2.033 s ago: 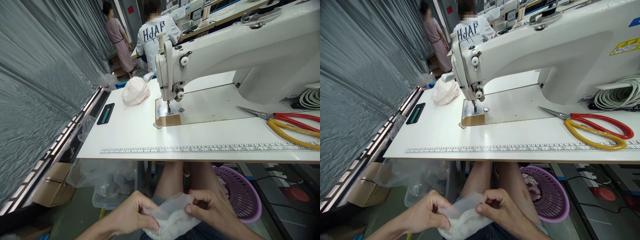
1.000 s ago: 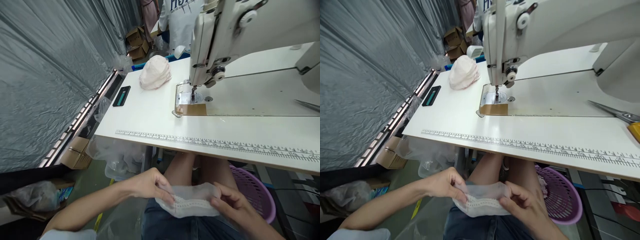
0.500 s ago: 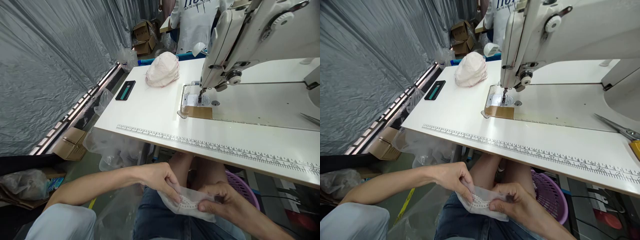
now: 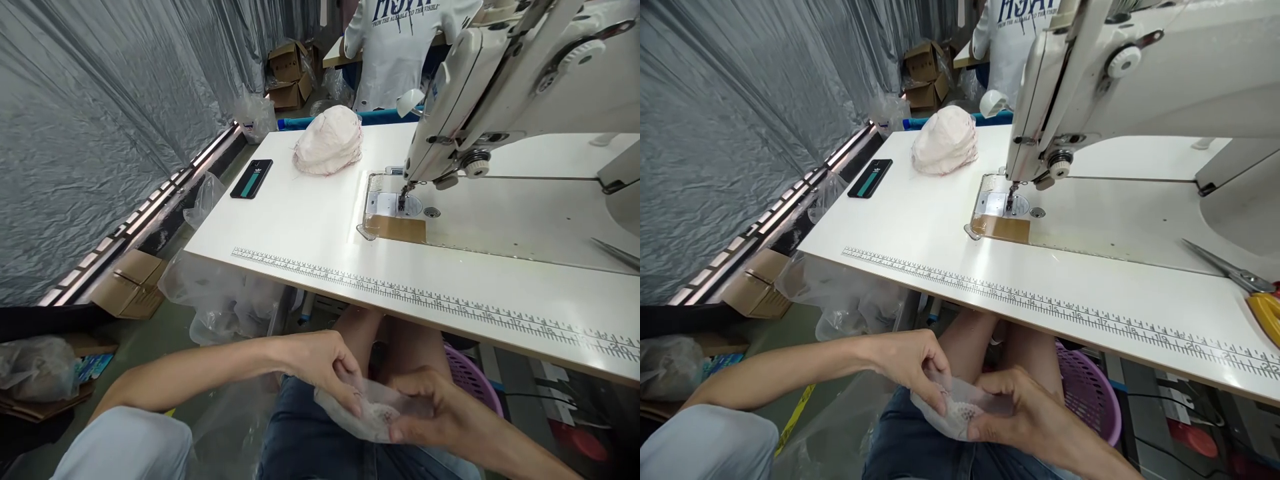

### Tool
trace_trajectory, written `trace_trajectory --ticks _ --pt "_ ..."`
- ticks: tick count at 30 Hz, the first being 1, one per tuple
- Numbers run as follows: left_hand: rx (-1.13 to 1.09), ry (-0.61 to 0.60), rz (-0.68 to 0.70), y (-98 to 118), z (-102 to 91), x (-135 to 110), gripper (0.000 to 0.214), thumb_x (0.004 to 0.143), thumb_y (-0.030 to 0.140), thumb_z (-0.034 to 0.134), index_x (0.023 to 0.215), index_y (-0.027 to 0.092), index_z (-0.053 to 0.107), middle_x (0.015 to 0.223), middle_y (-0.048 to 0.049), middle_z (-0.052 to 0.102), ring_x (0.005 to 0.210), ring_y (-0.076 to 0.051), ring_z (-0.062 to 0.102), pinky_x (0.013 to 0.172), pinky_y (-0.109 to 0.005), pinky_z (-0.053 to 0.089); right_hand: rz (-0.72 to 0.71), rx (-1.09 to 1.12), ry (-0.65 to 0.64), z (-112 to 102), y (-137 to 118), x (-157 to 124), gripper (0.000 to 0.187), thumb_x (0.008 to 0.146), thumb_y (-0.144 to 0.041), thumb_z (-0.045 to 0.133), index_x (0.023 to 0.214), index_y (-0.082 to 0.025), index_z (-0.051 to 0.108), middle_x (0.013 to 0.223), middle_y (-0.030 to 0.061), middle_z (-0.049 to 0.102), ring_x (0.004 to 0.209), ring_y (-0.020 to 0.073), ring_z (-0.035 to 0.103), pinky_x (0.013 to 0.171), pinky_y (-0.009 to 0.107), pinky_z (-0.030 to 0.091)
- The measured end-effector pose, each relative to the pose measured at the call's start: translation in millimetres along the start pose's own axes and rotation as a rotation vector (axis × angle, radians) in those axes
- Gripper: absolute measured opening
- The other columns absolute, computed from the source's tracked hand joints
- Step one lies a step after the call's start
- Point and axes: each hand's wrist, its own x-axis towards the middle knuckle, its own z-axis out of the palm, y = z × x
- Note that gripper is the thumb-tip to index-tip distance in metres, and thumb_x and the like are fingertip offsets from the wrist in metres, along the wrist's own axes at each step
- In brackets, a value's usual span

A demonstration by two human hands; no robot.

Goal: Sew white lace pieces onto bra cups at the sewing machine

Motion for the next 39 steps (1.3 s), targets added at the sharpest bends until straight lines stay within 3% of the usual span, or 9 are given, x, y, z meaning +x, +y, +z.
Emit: trace_trajectory --ticks 6,11,15,20,25,32,39 --pt "-0.098 0.037 0.032 -1.3 5.6 -5.5 0.039 0.061 0.035 0.075 0.091 0.011 0.068 0.079 -0.0033 0.063 0.070 -0.011 0.055 0.064 -0.016 0.043 -0.018 0.065 0.019 4.9 0.3 4.2 0.024 0.076 -0.035 0.066 0.070 -0.012 0.064 0.063 0.0011 0.047 0.060 0.0098 0.039 0.054 0.020 0.028" --pt "-0.180 0.193 0.049 -16.6 16.2 -5.6 0.037 0.056 0.026 0.078 0.088 0.009 0.068 0.079 -0.0031 0.062 0.071 -0.009 0.052 0.063 -0.017 0.040 0.028 -0.078 0.146 2.6 5.7 -5.0 0.019 0.075 -0.032 0.067 0.069 -0.015 0.063 0.067 0.0006 0.050 0.065 0.0109 0.043 0.056 0.020 0.029" --pt "-0.260 0.272 0.000 -20.0 22.9 -3.6 0.039 0.056 0.022 0.077 0.091 0.008 0.069 0.080 -0.0050 0.064 0.068 -0.009 0.051 0.064 -0.018 0.041 0.038 -0.109 0.137 5.5 2.1 -9.4 0.024 0.077 -0.035 0.064 0.068 -0.013 0.059 0.064 -0.0005 0.045 0.059 0.0087 0.037 0.052 0.020 0.024" --pt "-0.224 0.220 0.029 -12.0 23.0 -5.5 0.038 0.061 0.021 0.073 0.097 0.008 0.068 0.087 -0.0077 0.065 0.075 -0.011 0.054 0.071 -0.020 0.043 -0.015 -0.106 0.142 9.1 -6.7 -10.8 0.021 0.081 -0.032 0.059 0.069 -0.015 0.061 0.063 -0.0010 0.046 0.059 0.0081 0.038 0.053 0.020 0.025" --pt "-0.241 0.227 -0.017 -11.0 27.7 1.4 0.036 0.060 0.032 0.076 0.085 0.007 0.069 0.072 -0.0035 0.062 0.063 -0.006 0.049 0.059 -0.015 0.038 -0.044 -0.136 0.143 10.0 -9.1 -11.5 0.019 0.081 -0.027 0.058 0.067 -0.014 0.059 0.063 -0.0007 0.048 0.057 0.0080 0.038 0.052 0.019 0.025" --pt "-0.287 0.225 -0.061 -3.2 29.8 3.5 0.028 0.061 0.021 0.074 0.086 0.007 0.071 0.074 -0.0048 0.065 0.063 -0.006 0.053 0.062 -0.015 0.041 -0.006 -0.080 0.141 7.4 4.8 -15.0 0.026 0.080 -0.038 0.060 0.068 -0.015 0.058 0.064 -0.0002 0.047 0.059 0.0088 0.037 0.053 0.020 0.025" --pt "-0.232 0.173 -0.054 4.4 27.8 -0.6 0.034 0.064 0.017 0.070 0.096 0.005 0.069 0.084 -0.0108 0.067 0.069 -0.011 0.057 0.067 -0.019 0.046 -0.030 -0.082 0.139 6.3 7.7 -16.7 0.025 0.078 -0.036 0.064 0.066 -0.014 0.056 0.065 -0.0006 0.047 0.060 0.0089 0.039 0.053 0.020 0.025"
